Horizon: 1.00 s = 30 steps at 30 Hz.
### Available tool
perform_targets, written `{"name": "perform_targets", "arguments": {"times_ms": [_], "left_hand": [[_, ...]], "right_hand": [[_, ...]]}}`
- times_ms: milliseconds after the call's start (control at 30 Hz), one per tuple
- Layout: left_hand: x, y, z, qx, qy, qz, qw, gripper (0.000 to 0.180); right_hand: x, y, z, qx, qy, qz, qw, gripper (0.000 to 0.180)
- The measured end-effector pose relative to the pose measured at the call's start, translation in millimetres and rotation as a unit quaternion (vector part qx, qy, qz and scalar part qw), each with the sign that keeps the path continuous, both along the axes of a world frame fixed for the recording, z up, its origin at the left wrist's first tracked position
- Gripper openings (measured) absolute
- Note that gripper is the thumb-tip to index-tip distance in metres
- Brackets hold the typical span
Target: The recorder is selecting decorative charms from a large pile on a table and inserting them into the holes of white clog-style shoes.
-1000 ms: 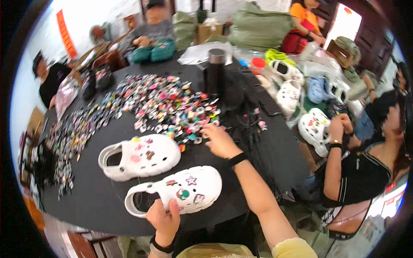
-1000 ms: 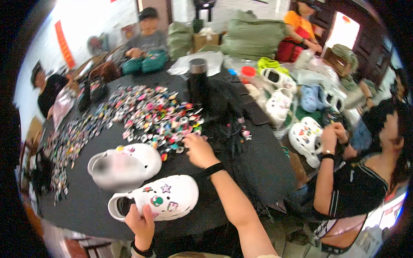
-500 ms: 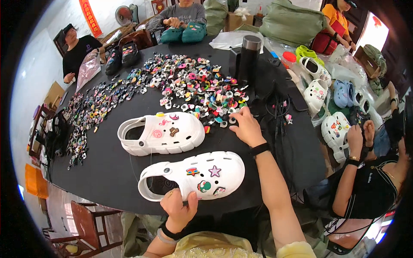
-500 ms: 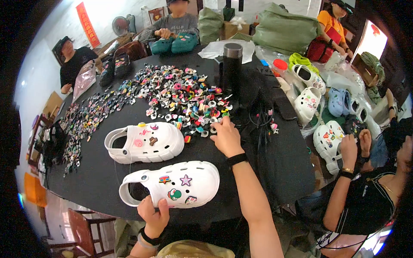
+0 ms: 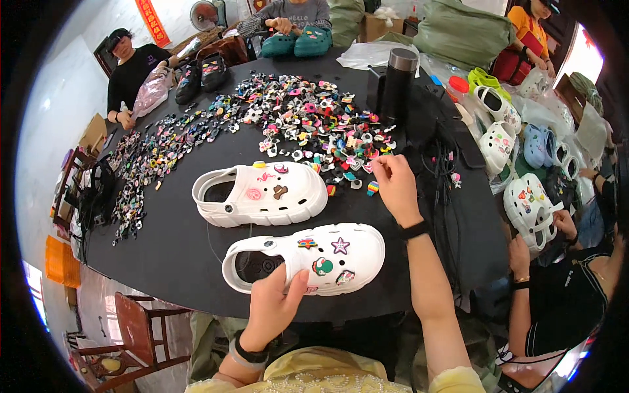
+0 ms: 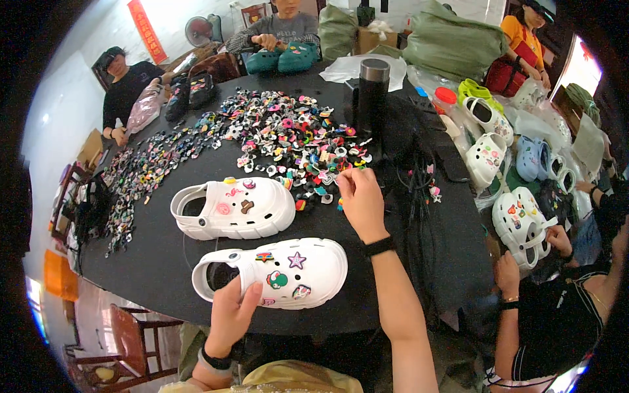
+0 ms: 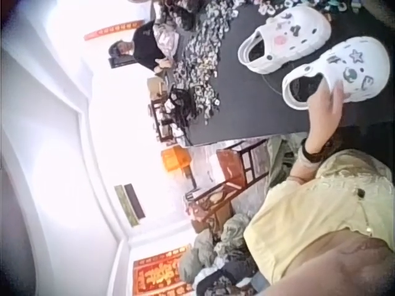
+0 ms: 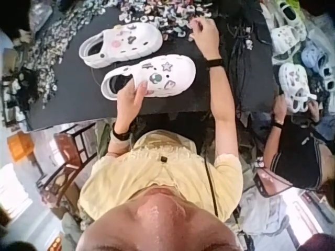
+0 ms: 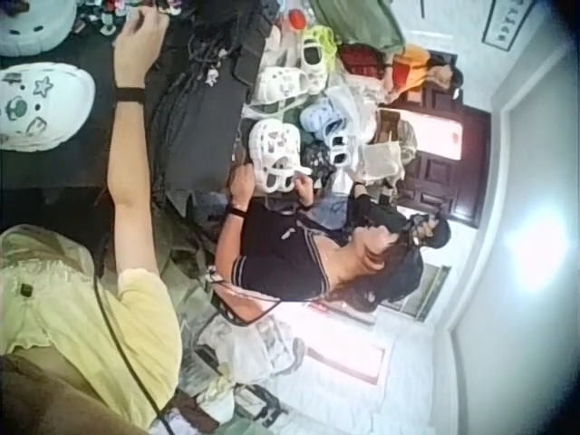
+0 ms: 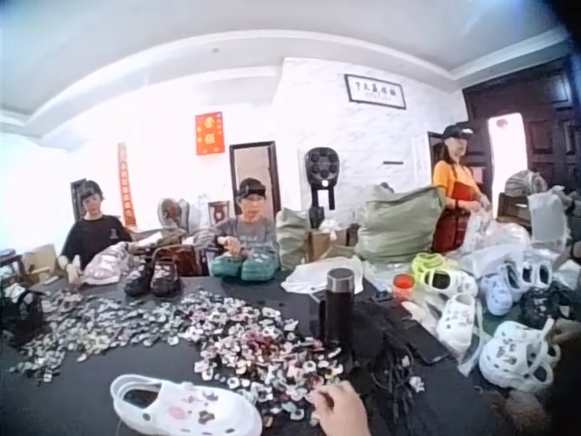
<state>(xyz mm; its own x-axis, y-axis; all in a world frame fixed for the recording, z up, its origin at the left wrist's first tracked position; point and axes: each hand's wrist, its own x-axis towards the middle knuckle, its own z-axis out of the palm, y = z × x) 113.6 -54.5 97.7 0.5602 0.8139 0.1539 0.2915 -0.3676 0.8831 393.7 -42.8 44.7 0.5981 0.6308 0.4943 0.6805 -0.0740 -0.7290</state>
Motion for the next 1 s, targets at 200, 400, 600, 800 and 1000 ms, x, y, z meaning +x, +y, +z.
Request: {"name": "perform_targets", "arguments": {"times_ms": [200,400,600,800,1000], "left_hand": [[23.3,24.5,-2.4,-0.186,-0.092,-0.029,0.978,0.03],[29.9,26.8,5.0,-0.267,-0.117,-0.031,0.956,0.029],[34.6,27.5,11.1,-0.315,-0.164,-0.001,0.935,0.029],[38.3,26.9,8.2,-0.326,-0.164,-0.005,0.931,0.03],[36.9,25.1,4.5,-0.318,-0.167,-0.013,0.933,0.032]], "right_hand": [[-53.7,-37.3,69.3,-0.108,0.093,0.351,0.925,0.023],[-76.6,-31.8,50.5,-0.113,-0.128,0.297,0.939,0.045],[-79.6,-24.0,36.8,-0.054,-0.22,0.265,0.937,0.026],[-94.9,-18.1,29.2,-0.033,-0.265,0.155,0.951,0.014],[-95.8,-1.9,25.6,-0.082,-0.212,0.079,0.971,0.02]]}}
